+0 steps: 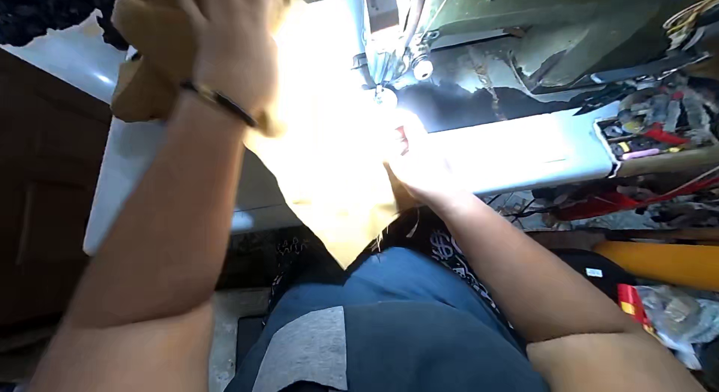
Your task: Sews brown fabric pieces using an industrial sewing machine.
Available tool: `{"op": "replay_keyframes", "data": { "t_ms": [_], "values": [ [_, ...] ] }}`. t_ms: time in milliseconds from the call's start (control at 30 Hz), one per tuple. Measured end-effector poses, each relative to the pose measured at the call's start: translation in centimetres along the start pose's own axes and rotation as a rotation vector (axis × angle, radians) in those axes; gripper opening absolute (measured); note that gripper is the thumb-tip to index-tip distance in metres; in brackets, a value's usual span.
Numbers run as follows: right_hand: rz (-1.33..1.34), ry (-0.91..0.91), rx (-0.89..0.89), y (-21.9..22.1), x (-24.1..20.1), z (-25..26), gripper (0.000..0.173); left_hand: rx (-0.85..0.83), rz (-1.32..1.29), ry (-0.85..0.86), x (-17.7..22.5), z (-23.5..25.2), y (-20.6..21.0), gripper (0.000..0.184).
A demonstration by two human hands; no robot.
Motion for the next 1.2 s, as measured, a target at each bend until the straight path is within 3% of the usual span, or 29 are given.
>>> {"op": "replay_keyframes", "data": {
  "t_ms": [33, 67, 133, 200, 267, 400, 533, 667, 733, 800, 900, 1067, 1200],
  "values": [
    [-0.103, -0.064, -0.003, -0.1, 0.9, -0.3, 0.036, -0.054, -0.031, 0.031, 1.8, -1.0, 1.7, 0.081],
    [-0.166, -0.145, -0.025, -0.1, 2.0, -0.8, 0.033, -0.107, -0.044, 0.062, 3.0, -2.0, 4.3, 0.082],
    [-0.215, -0.241, -0.056, 0.1, 3.4, -1.9, 0.028, -0.206, 0.046, 0.110, 4.5, -2.8, 9.5, 0.060],
    [-0.261, -0.226, -0.126, 0.5, 3.5, -2.2, 0.030, -0.363, 0.057, 0.123, 4.2, -2.4, 13.1, 0.063],
    [-0.310, -0.192, -0.181, 0.7, 2.9, -1.5, 0.034, -0.326, 0.044, 0.172, 2.9, -0.6, 15.1, 0.069],
    [-0.325, -0.240, -0.185, 0.7, 3.0, -1.6, 0.039, -0.199, 0.050, 0.283, 2.7, 0.8, 12.9, 0.066],
    [-0.347, -0.229, -0.096, 1.0, 2.9, -1.7, 0.038, -0.037, -0.104, 0.259, 6.9, -7.6, 7.9, 0.041],
    [-0.416, -0.150, -0.076, 1.2, 2.4, -1.1, 0.040, -0.258, -0.042, 0.364, 6.6, -14.3, 10.0, 0.086],
    [-0.450, -0.117, -0.101, 1.1, 2.0, -1.1, 0.042, -0.251, -0.068, 0.422, 4.2, -13.8, 12.2, 0.090],
    [-0.460, -0.108, -0.103, 1.2, 2.0, -1.0, 0.043, -0.197, -0.160, 0.421, 2.6, -13.3, 12.3, 0.083],
    [-0.467, -0.118, -0.073, 1.3, 2.5, -1.0, 0.044, -0.088, -0.174, 0.393, 2.9, -14.6, 10.8, 0.050],
    [-0.452, -0.023, -0.094, 0.9, 2.1, -0.6, 0.041, -0.134, -0.168, 0.374, 3.3, -16.6, 9.8, 0.055],
    [-0.238, -0.274, -0.155, 0.9, 0.5, -1.0, 0.041, -0.092, -0.173, 0.344, 3.4, -16.8, 9.3, 0.024]
  ]
}}
Point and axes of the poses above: each hand's wrist, its own z-axis towards the middle knuckle, its own y-axis out of the palm, x = y × z, the point moved 1 cm from there along z, towards the middle knuckle, and after that the axes turned 14 degrees about z, right-handed, at the moved point
